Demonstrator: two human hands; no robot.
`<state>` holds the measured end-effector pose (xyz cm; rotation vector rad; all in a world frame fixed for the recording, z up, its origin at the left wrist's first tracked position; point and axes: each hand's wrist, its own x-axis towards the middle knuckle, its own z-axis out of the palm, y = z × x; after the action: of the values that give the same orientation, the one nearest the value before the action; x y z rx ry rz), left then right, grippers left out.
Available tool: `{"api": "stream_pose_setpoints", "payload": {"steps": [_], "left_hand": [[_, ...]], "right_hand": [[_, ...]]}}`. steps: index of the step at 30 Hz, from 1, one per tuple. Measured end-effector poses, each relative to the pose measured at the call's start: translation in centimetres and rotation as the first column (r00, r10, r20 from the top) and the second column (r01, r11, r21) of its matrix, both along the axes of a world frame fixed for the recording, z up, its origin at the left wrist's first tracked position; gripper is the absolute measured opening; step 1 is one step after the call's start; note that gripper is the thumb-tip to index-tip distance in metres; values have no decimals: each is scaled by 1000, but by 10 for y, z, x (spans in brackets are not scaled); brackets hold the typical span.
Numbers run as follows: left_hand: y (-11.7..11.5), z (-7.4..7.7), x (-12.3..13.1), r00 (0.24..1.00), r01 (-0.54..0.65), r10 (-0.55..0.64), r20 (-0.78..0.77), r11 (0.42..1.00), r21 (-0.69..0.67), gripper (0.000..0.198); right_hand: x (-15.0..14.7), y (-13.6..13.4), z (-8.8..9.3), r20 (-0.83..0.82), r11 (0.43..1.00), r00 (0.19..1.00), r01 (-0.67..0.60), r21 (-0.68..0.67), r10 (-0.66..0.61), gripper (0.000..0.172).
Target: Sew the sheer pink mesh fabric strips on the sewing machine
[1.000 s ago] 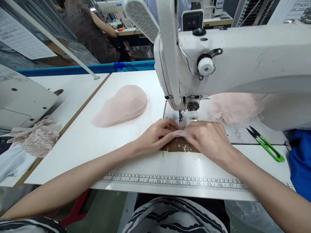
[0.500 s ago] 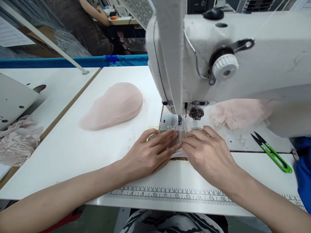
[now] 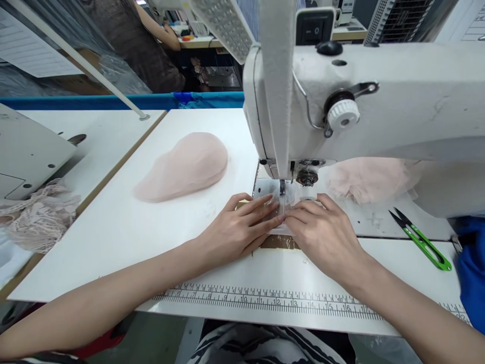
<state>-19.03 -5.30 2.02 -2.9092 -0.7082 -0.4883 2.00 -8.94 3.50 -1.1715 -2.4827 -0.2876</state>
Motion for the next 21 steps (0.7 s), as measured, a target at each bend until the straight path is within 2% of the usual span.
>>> {"api": "stream_pose_setpoints", "payload": {"steps": [9, 14, 21], "left_hand": [[19, -3, 4, 1000, -25, 25, 15, 1000, 11, 30], [27, -4, 6, 998, -55, 55, 11, 998, 27, 31], [11, -5, 3, 998, 0, -7, 56, 993, 120, 26]], "right_hand": [[3, 15, -6, 19, 998, 1000, 22, 66, -24, 19], [3, 22, -10, 30, 994, 996, 82, 76, -85, 19], [3, 14, -11, 63, 993, 998, 16, 119, -24, 18]]}}
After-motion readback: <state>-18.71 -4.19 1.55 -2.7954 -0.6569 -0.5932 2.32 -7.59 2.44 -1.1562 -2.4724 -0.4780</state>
